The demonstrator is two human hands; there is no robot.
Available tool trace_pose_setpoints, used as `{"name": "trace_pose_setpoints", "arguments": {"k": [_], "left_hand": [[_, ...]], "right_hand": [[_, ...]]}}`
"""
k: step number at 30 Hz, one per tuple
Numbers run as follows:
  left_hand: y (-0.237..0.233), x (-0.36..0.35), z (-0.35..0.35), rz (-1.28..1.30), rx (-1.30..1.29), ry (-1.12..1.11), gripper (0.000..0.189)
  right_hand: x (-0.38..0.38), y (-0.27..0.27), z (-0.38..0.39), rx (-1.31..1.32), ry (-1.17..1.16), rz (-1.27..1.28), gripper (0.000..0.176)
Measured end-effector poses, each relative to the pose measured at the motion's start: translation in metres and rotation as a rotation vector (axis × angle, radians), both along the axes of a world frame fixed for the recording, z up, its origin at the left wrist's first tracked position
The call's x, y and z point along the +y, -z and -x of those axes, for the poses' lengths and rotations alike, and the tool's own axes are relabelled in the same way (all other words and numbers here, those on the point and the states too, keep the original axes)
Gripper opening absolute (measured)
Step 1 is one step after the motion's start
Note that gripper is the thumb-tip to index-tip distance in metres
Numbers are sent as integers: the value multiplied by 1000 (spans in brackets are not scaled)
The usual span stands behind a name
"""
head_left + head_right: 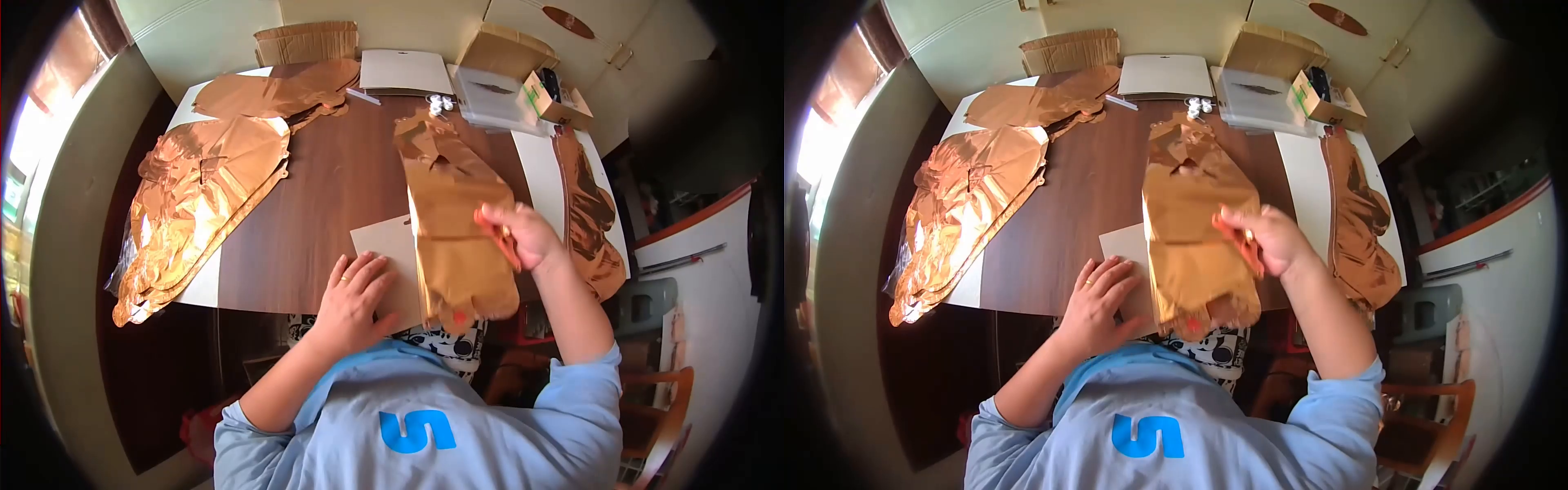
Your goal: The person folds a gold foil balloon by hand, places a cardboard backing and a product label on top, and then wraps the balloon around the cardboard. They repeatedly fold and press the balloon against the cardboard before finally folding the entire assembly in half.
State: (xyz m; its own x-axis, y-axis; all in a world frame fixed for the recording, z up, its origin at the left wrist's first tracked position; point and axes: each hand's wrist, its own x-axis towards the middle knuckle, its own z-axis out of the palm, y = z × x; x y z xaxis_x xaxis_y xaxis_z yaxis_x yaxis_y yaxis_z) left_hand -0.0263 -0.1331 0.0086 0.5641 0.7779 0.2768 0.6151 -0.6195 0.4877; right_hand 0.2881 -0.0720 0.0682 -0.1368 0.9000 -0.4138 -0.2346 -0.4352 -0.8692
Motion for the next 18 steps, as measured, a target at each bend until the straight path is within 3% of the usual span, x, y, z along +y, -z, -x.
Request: {"name": "trace_pose_setpoints", "arguments": {"k": [4, 9, 12, 15, 18], "left_hand": [[-3, 14, 9, 46, -208, 35, 50], [-15, 14, -11, 734, -725, -181, 54], [-27, 19, -20, 380, -382, -133, 56], [-8, 26, -20, -21, -105, -131, 61], [-1, 30, -13, -4, -58, -90, 62]], "right_hand": [[-35, 20, 4, 65, 15, 193, 25], [-51, 42, -1, 33, -28, 257, 24], [-49, 44, 2, 92, -44, 255, 21], [-49, 40, 7, 84, -70, 262, 19], [-46, 38, 4, 95, -223, 284, 18]]}}
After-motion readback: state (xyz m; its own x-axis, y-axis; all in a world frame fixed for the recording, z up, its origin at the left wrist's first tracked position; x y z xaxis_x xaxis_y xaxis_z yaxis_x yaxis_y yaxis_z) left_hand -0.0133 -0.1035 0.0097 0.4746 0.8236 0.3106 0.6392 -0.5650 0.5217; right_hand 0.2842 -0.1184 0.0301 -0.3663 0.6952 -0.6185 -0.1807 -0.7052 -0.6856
